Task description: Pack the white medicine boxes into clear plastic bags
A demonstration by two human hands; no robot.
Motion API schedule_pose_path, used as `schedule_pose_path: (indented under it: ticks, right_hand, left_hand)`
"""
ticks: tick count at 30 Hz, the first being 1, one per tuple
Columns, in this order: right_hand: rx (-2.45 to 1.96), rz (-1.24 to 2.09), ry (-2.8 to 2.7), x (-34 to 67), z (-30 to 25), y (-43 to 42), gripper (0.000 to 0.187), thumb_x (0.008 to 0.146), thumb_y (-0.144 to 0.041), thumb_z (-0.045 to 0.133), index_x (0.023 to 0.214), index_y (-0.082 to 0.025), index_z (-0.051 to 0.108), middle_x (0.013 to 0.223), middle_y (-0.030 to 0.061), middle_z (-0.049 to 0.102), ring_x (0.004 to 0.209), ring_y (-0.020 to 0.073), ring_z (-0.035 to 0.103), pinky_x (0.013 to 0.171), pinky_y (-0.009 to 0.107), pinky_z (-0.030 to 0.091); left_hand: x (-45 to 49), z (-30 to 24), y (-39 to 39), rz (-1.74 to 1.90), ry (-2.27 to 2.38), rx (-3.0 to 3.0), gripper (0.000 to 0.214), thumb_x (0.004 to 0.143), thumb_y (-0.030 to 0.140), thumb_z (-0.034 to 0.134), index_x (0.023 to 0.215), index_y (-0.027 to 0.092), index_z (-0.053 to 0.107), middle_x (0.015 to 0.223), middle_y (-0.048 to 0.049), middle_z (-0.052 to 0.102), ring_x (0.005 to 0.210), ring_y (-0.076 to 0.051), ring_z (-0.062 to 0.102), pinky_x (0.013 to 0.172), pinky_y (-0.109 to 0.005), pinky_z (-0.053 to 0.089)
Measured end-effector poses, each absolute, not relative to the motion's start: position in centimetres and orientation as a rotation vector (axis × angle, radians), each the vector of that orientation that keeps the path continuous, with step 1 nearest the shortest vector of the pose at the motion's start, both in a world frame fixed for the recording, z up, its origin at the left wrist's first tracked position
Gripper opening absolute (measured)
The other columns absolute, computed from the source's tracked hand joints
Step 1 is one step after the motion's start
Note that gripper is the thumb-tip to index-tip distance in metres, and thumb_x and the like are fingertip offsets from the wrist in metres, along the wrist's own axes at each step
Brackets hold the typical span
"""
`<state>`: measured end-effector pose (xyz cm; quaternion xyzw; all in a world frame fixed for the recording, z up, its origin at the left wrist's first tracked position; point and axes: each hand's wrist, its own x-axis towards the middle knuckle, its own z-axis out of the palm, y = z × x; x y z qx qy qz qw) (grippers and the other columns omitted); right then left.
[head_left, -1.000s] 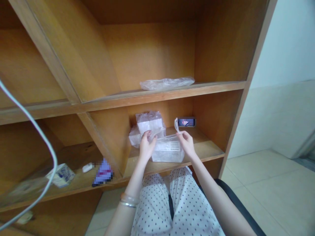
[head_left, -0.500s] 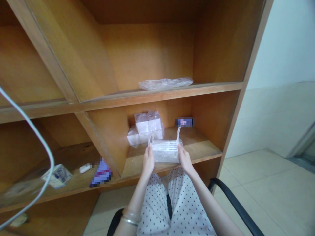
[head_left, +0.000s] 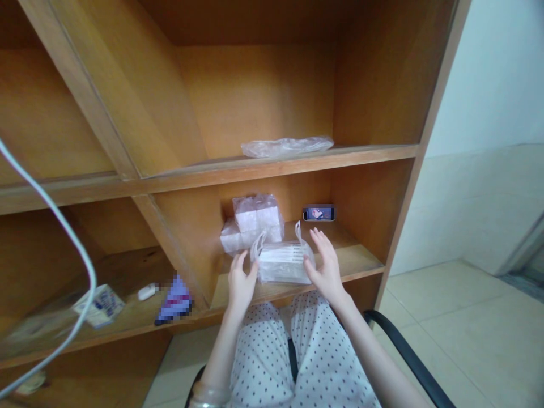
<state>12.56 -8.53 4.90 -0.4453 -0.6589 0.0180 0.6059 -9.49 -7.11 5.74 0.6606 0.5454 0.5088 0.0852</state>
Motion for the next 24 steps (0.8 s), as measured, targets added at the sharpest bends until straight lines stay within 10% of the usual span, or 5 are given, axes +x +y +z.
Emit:
schedule_pose_path:
  ticks: [6,14,19,24]
  right_hand:
    - [-0.957,0.125,-2.027,11.5,7.4,-7.3,0.033,0.081,-0.019,0.055,0.113,-0.022,0.062,0.111,0.0055,0.066,0.108,0.0206,0.058,0.096,0.039,0.039]
    - [-1.124,0.088,-2.013,12.1,6.9,-7.4,0.013,0.083,-0.025,0.058,0.088,-0.020,0.069,0.092,0.0058,0.065,0.091,0.0196,0.057,0.084,0.032,0.040]
    - [-1.221,0.160,-1.968,12.8,7.7,-9.6,0.027,0.088,-0.038,0.050,0.074,-0.022,0.066,0.081,0.0032,0.064,0.079,0.0174,0.057,0.068,0.026,0.037]
    - [-1.454,0.202,-1.913,13.7,7.2,-10.4,0.038,0.092,-0.038,0.039,0.065,-0.022,0.060,0.070,0.0020,0.064,0.065,0.0160,0.056,0.056,0.026,0.026]
  left_hand:
    - [-6.3,8.4,-8.1,1.174,1.397,2.702,0.033,0.087,0.019,0.044,0.116,0.021,0.058,0.125,-0.0071,0.059,0.120,-0.020,0.049,0.108,-0.044,0.027]
    - [-7.6,8.5,-7.9,1.076,1.535,2.639,0.025,0.089,0.029,0.043,0.091,0.022,0.066,0.093,-0.0057,0.070,0.086,-0.021,0.062,0.085,-0.035,0.040]
    - [-8.2,9.1,-9.1,0.870,1.974,2.468,0.019,0.083,0.032,0.048,0.087,0.024,0.065,0.070,-0.0027,0.066,0.065,-0.019,0.060,0.070,-0.028,0.042]
    - [-9.6,7.9,-8.4,0.819,2.153,2.195,0.030,0.079,0.026,0.048,0.107,0.021,0.058,0.099,-0.0116,0.067,0.083,-0.026,0.064,0.074,-0.035,0.046]
